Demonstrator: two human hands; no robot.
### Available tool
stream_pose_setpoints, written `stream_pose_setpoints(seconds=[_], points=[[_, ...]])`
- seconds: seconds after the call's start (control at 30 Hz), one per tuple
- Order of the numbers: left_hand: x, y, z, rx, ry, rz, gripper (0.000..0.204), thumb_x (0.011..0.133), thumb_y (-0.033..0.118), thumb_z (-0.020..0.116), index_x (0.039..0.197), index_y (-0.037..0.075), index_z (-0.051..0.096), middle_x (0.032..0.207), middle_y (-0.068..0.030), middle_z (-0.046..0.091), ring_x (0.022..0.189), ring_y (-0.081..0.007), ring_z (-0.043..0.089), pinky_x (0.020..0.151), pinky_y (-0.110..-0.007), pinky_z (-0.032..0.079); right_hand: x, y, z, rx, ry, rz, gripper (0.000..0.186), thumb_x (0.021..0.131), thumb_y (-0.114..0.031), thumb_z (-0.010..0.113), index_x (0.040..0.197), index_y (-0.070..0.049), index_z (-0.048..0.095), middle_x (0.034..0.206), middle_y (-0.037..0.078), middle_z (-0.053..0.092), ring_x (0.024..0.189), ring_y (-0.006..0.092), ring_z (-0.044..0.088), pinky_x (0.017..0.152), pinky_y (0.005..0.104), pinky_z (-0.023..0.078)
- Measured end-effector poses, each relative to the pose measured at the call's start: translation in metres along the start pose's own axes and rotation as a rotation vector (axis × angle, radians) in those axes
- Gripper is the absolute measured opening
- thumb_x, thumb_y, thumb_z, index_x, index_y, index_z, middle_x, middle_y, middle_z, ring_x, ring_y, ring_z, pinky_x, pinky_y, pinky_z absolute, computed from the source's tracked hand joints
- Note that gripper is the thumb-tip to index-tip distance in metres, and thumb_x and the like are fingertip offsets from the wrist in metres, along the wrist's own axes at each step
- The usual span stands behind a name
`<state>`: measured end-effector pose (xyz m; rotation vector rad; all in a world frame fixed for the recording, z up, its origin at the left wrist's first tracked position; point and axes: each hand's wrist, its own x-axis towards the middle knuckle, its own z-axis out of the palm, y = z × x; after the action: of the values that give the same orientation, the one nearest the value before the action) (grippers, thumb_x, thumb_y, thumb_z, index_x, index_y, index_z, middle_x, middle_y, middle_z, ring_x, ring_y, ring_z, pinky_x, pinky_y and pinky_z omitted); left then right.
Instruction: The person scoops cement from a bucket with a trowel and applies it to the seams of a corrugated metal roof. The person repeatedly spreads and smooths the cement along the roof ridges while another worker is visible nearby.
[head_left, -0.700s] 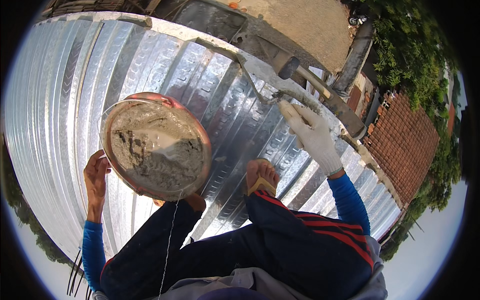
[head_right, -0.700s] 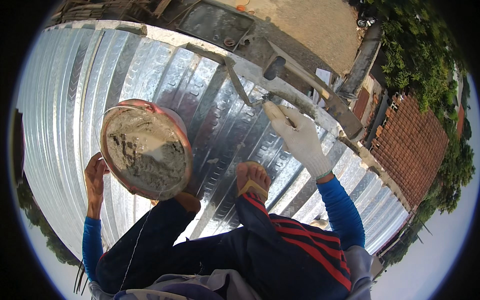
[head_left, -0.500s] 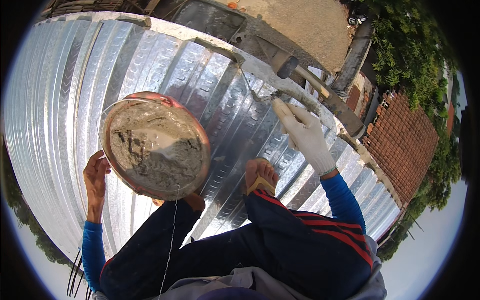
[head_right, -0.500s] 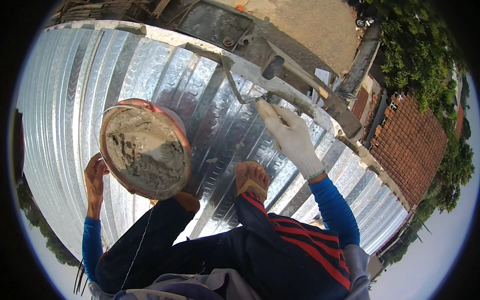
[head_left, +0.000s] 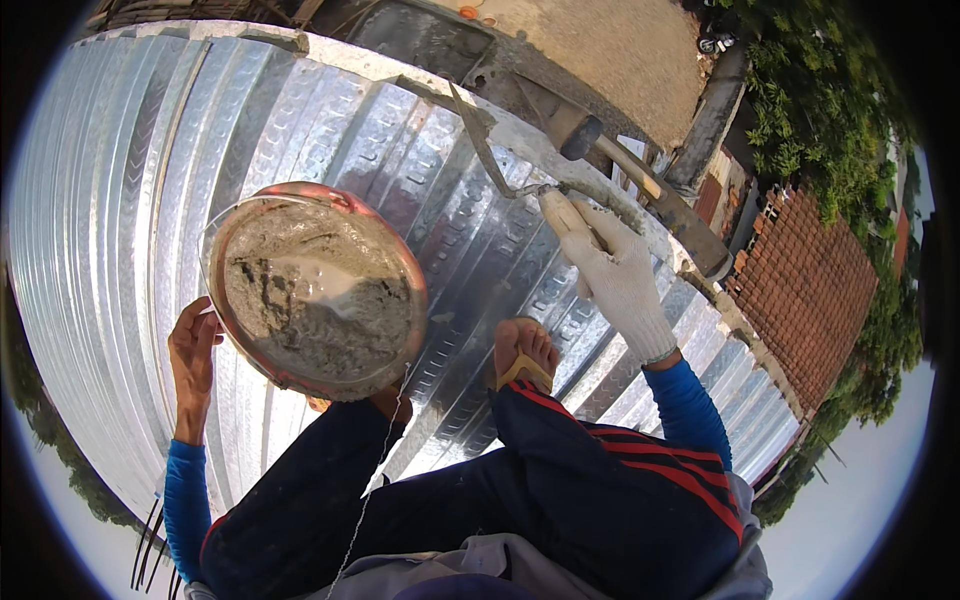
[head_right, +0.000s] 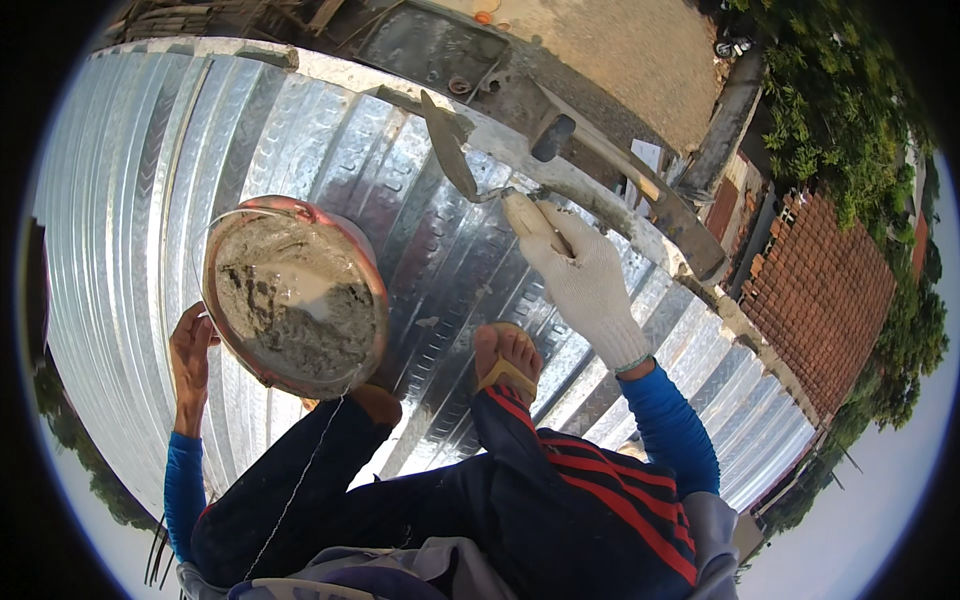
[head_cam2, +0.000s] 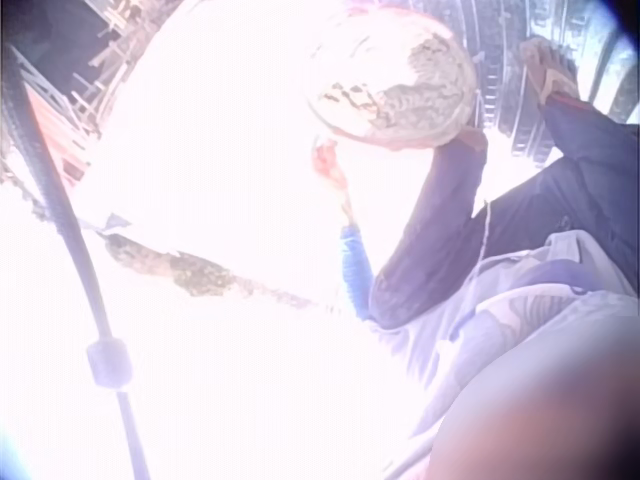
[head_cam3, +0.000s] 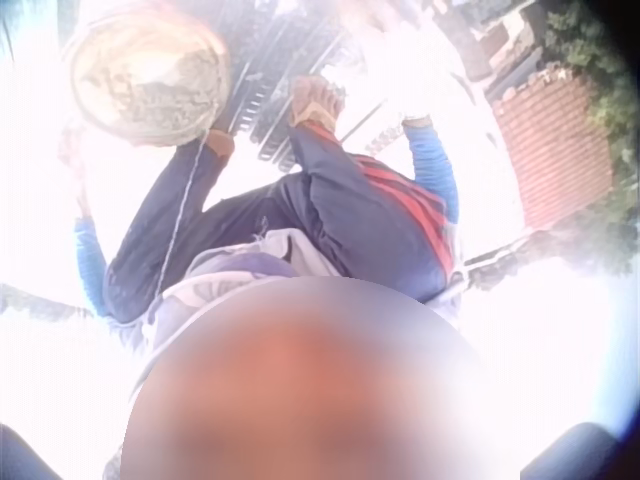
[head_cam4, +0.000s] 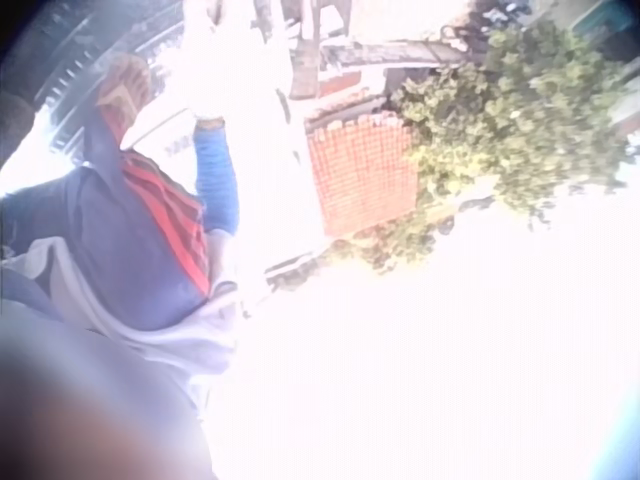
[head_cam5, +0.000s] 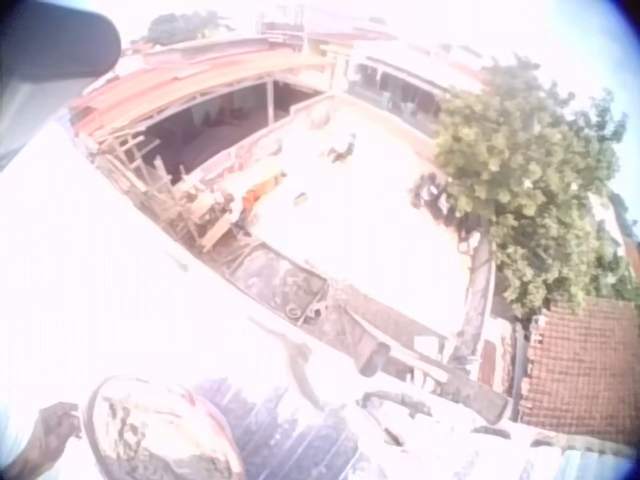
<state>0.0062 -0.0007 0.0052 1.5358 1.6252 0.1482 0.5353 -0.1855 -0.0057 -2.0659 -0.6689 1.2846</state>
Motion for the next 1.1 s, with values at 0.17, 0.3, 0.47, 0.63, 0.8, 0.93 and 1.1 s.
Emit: stream_pose_setpoints(seconds=[0.17,0.3,0.47,0.63,0.8,0.93,1.1], points=[[0.001,0.0,0.0,-0.021,0.003,-0.001,0.06,0.102,0.045,0.071,0.139,-0.002,0.063,0.1,-0.0082,0.078,0.093,-0.0173,0.072,0.084,-0.035,0.053,0.025,-0.018,-0.034,-0.05,-0.026,0.083,0.05,0.103,-0.04,0.069,0.137,-0.004,0.07,0.08,0.0,0.065,0.056,0.0047,0.055,0.049,0.0237,0.043],[-0.002,0.001,0.001,-0.056,0.002,-0.03,0.059,0.102,0.043,0.072,0.139,-0.002,0.063,0.101,-0.0083,0.078,0.094,-0.0176,0.072,0.085,-0.035,0.052,0.034,-0.015,-0.049,0.02,-0.029,0.072,0.056,0.101,-0.043,0.072,0.138,-0.001,0.068,0.079,0.002,0.065,0.055,0.0037,0.053,0.047,0.0222,0.04],[-0.005,-0.001,-0.001,-0.04,0.004,-0.047,0.059,0.102,0.043,0.071,0.139,-0.003,0.063,0.102,-0.0087,0.078,0.095,-0.0186,0.072,0.085,-0.035,0.051,0.043,-0.009,-0.058,0.034,-0.123,-0.009,0.059,0.103,-0.041,0.071,0.14,0.004,0.064,0.08,0.003,0.069,0.055,0.0036,0.051,0.047,0.0217,0.039],[-0.004,-0.002,0.0,-0.027,0.001,-0.038,0.062,0.102,0.045,0.07,0.139,-0.004,0.062,0.102,-0.009,0.078,0.094,-0.0188,0.072,0.084,-0.034,0.053,0.057,-0.004,-0.066,0.011,-0.205,0.008,0.059,0.102,-0.043,0.072,0.14,0.001,0.065,0.08,0.002,0.069,0.055,0.0035,0.051,0.047,0.0213,0.038],[-0.002,-0.002,-0.001,-0.01,-0.001,-0.029,0.06,0.103,0.042,0.07,0.139,-0.004,0.061,0.101,-0.0082,0.077,0.093,-0.0179,0.072,0.083,-0.034,0.054,0.076,-0.019,-0.088,-0.14,-0.252,-0.12,0.057,0.099,-0.047,0.073,0.136,-0.004,0.07,0.089,0.003,0.07,0.072,0.0084,0.062,0.06,0.0236,0.047],[0.002,-0.005,0.0,-0.036,-0.005,-0.021,0.059,0.104,0.041,0.07,0.14,-0.005,0.061,0.099,-0.0076,0.077,0.091,-0.0167,0.072,0.083,-0.034,0.054,0.089,-0.053,-0.098,-0.195,-0.297,-0.167,0.056,0.098,-0.05,0.073,0.132,-0.005,0.074,0.077,0.001,0.062,0.059,0.0048,0.052,0.048,0.0237,0.038],[0.001,-0.008,0.0,0.002,0.0,-0.043,0.06,0.105,0.04,0.068,0.14,-0.006,0.06,0.098,-0.0078,0.077,0.091,-0.016,0.071,0.082,-0.033,0.055,0.104,-0.086,-0.095,-0.314,-0.269,-0.075,0.058,0.097,-0.056,0.073,0.122,-0.003,0.079,0.072,0.0,0.059,0.05,0.0033,0.045,0.042,0.0231,0.03]])
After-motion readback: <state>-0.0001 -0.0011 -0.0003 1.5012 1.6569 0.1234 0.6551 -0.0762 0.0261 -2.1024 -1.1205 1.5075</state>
